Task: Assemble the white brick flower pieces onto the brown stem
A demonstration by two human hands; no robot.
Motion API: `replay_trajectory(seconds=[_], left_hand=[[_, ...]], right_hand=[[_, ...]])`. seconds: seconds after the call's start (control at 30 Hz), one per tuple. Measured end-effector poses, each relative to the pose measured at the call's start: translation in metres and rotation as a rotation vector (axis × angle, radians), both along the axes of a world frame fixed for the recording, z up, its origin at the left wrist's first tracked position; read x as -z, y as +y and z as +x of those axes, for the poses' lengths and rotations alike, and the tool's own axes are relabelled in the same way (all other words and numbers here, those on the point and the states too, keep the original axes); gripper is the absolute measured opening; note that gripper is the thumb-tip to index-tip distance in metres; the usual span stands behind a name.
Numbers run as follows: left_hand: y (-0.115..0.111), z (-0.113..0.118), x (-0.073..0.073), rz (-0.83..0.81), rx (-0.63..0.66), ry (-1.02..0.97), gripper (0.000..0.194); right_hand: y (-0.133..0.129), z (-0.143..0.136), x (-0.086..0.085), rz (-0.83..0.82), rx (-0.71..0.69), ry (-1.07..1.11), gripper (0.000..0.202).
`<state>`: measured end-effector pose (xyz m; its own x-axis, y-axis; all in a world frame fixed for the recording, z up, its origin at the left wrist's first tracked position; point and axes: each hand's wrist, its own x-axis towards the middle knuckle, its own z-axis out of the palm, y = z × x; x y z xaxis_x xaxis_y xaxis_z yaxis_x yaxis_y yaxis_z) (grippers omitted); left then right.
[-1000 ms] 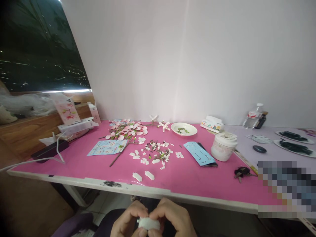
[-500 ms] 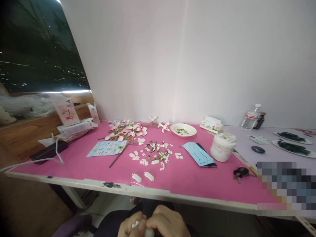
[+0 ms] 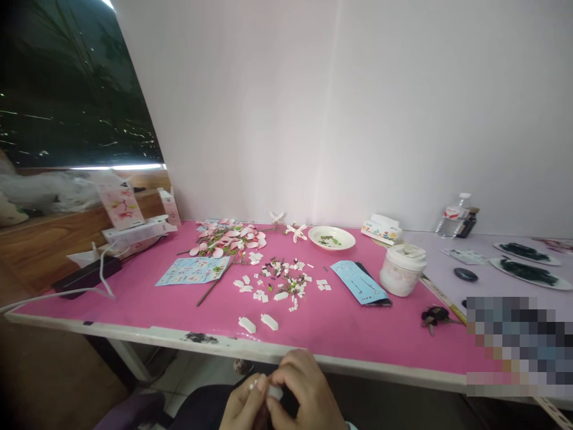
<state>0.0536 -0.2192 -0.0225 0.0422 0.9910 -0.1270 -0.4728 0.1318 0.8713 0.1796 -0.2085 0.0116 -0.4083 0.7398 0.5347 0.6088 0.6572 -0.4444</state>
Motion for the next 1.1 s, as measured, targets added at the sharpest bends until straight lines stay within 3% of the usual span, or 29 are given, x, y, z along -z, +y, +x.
replay_trajectory(seconds=[0.13,0.33,0.43,0.57,0.7,0.8,0.93,1.1], left_hand=[[0.006,-0.007,0.005,0.009,0.023,0.087,0.053],[0.014,-0.028,0.006,0.034,0.019,0.238,0.053],[0.017,-0.037,-0.003,0.085,-0.005,0.336,0.048],[0.027,-0.052,-0.025,0.191,-0.069,0.539,0.038],[0.059,-0.065,-0.05,0.318,-0.104,0.848,0.024],[0.091,-0.067,-0.06,0.379,-0.078,1.106,0.012],[0.125,-0.058,-0.064,0.408,-0.029,1.413,0.012],[0.145,-0.039,-0.064,0.378,0.072,1.683,0.018]], right_hand=[[0.018,0.008,-0.002,0.013,0.075,-0.038,0.007],[0.059,0.022,-0.005,0.045,0.283,-0.121,0.016],[0.073,0.019,0.0,0.053,0.326,-0.172,0.017],[0.082,0.011,0.002,0.06,0.332,-0.237,0.017],[0.092,0.008,-0.007,0.069,0.331,-0.292,0.013],[0.107,0.006,-0.014,0.075,0.325,-0.346,0.011],[0.127,0.001,-0.017,0.078,0.316,-0.437,0.014],[0.141,-0.004,-0.014,0.072,0.333,-0.525,0.019]])
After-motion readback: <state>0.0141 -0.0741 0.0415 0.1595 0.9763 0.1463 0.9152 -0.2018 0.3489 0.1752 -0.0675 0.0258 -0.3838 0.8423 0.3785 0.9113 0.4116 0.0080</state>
